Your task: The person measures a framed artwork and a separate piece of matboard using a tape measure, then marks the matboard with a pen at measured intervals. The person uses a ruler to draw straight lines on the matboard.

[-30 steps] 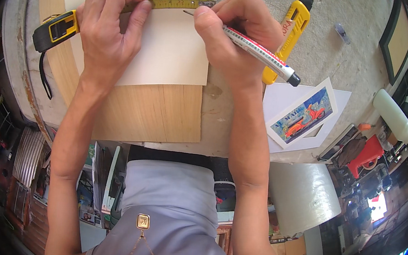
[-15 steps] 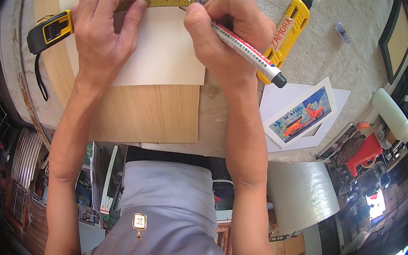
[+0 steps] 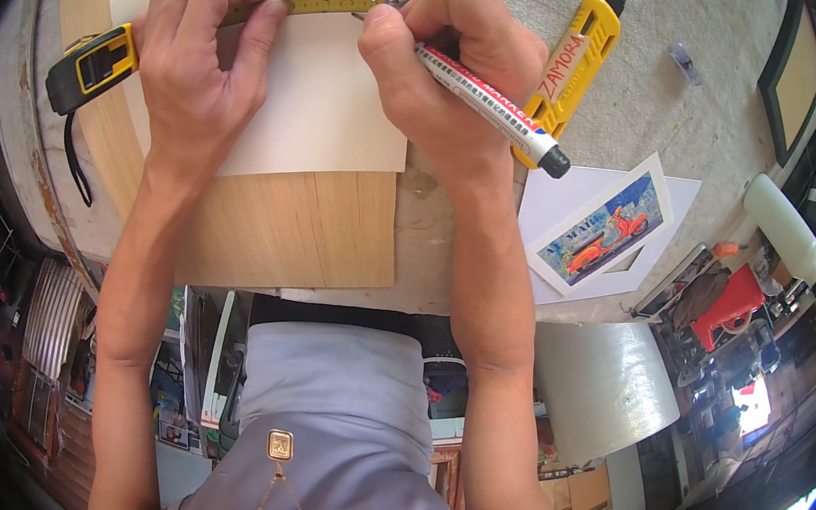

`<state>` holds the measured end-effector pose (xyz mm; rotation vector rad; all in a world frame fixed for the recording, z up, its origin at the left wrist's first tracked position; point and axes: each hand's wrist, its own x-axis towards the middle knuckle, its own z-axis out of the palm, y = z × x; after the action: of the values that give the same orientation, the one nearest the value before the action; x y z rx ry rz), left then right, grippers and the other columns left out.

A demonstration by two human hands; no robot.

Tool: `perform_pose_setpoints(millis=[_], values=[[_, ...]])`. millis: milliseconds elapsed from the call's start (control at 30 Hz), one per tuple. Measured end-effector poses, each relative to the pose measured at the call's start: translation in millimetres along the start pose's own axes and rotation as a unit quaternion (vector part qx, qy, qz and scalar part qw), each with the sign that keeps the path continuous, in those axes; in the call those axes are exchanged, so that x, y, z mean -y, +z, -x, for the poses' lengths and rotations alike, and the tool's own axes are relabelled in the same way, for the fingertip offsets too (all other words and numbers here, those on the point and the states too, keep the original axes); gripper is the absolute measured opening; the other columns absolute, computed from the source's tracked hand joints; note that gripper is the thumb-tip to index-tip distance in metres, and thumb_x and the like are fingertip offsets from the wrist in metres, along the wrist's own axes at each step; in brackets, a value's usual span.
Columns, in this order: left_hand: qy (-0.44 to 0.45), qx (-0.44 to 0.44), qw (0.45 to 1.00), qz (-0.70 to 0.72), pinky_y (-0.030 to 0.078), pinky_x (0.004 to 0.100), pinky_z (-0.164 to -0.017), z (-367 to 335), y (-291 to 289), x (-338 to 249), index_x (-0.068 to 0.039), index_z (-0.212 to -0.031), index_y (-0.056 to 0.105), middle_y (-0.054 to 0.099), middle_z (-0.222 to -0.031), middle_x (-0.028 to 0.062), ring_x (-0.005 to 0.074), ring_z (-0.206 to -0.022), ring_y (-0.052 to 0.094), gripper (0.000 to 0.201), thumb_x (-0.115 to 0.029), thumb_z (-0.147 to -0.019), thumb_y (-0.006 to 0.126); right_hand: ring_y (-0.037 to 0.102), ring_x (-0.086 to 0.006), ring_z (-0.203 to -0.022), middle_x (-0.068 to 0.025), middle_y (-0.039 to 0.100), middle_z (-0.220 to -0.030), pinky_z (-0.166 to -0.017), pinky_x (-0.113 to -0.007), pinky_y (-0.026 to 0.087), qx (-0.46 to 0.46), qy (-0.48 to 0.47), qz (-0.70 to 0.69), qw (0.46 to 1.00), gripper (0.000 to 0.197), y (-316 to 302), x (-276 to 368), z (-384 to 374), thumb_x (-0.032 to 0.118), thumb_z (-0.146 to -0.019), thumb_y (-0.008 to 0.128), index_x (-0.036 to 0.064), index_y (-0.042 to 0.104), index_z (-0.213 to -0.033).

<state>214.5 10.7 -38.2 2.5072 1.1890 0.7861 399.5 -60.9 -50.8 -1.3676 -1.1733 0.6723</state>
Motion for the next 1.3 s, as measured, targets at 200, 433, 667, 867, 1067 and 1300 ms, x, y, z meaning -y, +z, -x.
perform_pose_setpoints(millis=[200,433,667,867,1067,1300], values=[[0.001,0.001,1.0,-0.001,0.042,0.0329,-0.078,0.2,-0.2,-0.1,-0.009,-0.093,0.066,0.067,-0.094,0.0026,0.0199,-0.086,0.062,0.015,-0.008,-0.083,0.076,0.043,-0.0036,-0.051,-0.0054,0.06,-0.061,-0.048,-0.019,0.032,0.005,-0.007,0.014,1.0,0.028,-0.7,0.5,-0.7,-0.006,-0.081,0.07,0.0037,0.047,-0.07],[0.003,0.001,1.0,0.004,0.042,0.0328,-0.077,-0.7,-0.4,-0.4,-0.009,-0.093,0.066,0.066,-0.094,0.0026,0.02,-0.085,0.062,0.014,-0.008,-0.083,0.076,0.042,-0.0036,-0.051,-0.0051,0.06,-0.061,-0.047,-0.02,0.031,0.005,-0.012,0.006,1.0,0.028,-0.9,-0.1,-1.3,-0.006,-0.081,0.07,0.0036,0.046,-0.069],[0.007,-0.002,1.0,0.011,0.043,0.0327,-0.076,-0.5,0.1,0.9,-0.008,-0.093,0.066,0.066,-0.093,0.0029,0.0203,-0.085,0.062,0.014,-0.008,-0.083,0.076,0.041,-0.0036,-0.052,-0.0045,0.06,-0.062,-0.048,-0.02,0.031,0.007,-0.011,0.006,1.0,0.028,-0.9,-0.3,-1.1,-0.007,-0.081,0.07,0.0034,0.046,-0.07],[0.007,-0.005,1.0,0.001,0.042,0.0329,-0.076,0.0,-0.6,-0.2,-0.009,-0.093,0.066,0.066,-0.093,0.003,0.0202,-0.085,0.061,0.015,-0.008,-0.082,0.076,0.052,-0.0077,-0.053,-0.0071,0.062,-0.065,-0.05,-0.02,0.038,-0.079,0.006,-0.102,0.992,0.022,6.3,7.3,2.1,-0.001,-0.085,0.071,0.0023,0.052,-0.075],[-0.005,-0.007,1.0,0.016,0.04,0.0325,-0.076,0.7,1.7,-0.6,-0.009,-0.092,0.066,0.066,-0.093,0.0014,0.0192,-0.083,0.06,0.014,-0.008,-0.082,0.076,0.057,-0.0088,-0.061,-0.0061,0.069,-0.079,-0.056,-0.019,0.042,-0.096,-0.084,0.029,0.991,0.018,2.6,-6.5,2.7,0.012,-0.088,0.078,0.0024,0.066,-0.099],[-0.004,-0.011,1.0,-0.001,0.039,0.034,-0.079,2.2,2.7,0.6,-0.011,-0.093,0.066,0.065,-0.092,-0.0008,0.0188,-0.085,0.059,0.015,-0.009,-0.082,0.076,0.064,-0.0174,-0.072,-0.0042,0.069,-0.081,-0.064,-0.028,0.051,-0.083,-0.026,0.128,0.988,0.025,10.5,-0.6,3.1,-0.012,-0.07,0.067,0.0066,0.069,-0.087]])
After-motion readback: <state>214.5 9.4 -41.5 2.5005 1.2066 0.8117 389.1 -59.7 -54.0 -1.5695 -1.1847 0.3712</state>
